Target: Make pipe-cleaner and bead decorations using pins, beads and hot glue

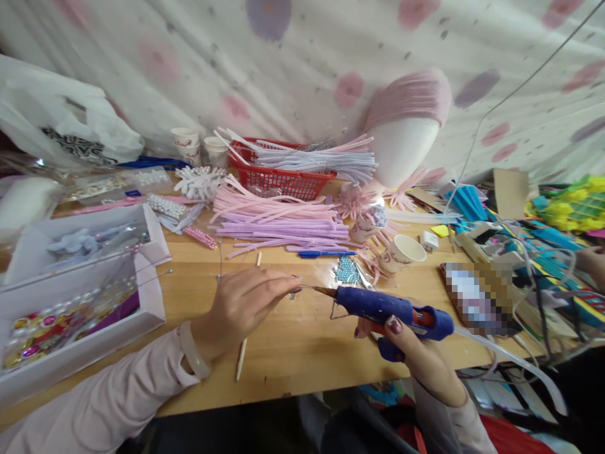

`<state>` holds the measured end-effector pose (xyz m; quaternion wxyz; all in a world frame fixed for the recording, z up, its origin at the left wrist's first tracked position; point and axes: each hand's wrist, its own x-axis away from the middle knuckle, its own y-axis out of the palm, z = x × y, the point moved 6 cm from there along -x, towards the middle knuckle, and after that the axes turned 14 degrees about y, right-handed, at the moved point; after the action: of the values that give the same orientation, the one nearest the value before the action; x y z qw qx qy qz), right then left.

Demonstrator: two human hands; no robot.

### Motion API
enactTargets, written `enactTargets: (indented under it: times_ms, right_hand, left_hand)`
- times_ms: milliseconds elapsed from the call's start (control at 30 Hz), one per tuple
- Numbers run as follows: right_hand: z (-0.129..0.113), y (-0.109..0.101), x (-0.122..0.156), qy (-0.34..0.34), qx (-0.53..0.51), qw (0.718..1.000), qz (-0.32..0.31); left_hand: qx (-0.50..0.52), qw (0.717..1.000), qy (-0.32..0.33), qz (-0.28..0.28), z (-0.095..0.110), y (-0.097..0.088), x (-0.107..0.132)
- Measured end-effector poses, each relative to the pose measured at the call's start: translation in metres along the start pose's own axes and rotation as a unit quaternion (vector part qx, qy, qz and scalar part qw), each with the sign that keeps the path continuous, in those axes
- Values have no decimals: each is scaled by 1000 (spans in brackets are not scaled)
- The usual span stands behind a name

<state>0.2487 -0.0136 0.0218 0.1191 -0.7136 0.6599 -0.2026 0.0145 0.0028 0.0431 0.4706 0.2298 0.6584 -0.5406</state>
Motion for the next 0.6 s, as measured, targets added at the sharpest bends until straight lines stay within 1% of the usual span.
enactTargets:
  times_ms: [100,233,467,600]
  right_hand:
    - [1,0,0,25,-22,999,-16]
    - [4,1,0,34,-22,999,-14]
    - [3,-1,-1,12,16,1000,-3]
    - [-5,0,-1,-29,17,999,5]
  left_hand:
    - [-10,1000,6,18,0,-1,1]
    - [-13,1000,7,21,0,0,2]
    - [-15,1000,5,22,-1,1,-2]
    - [-6,1000,1,18,-2,3,-1]
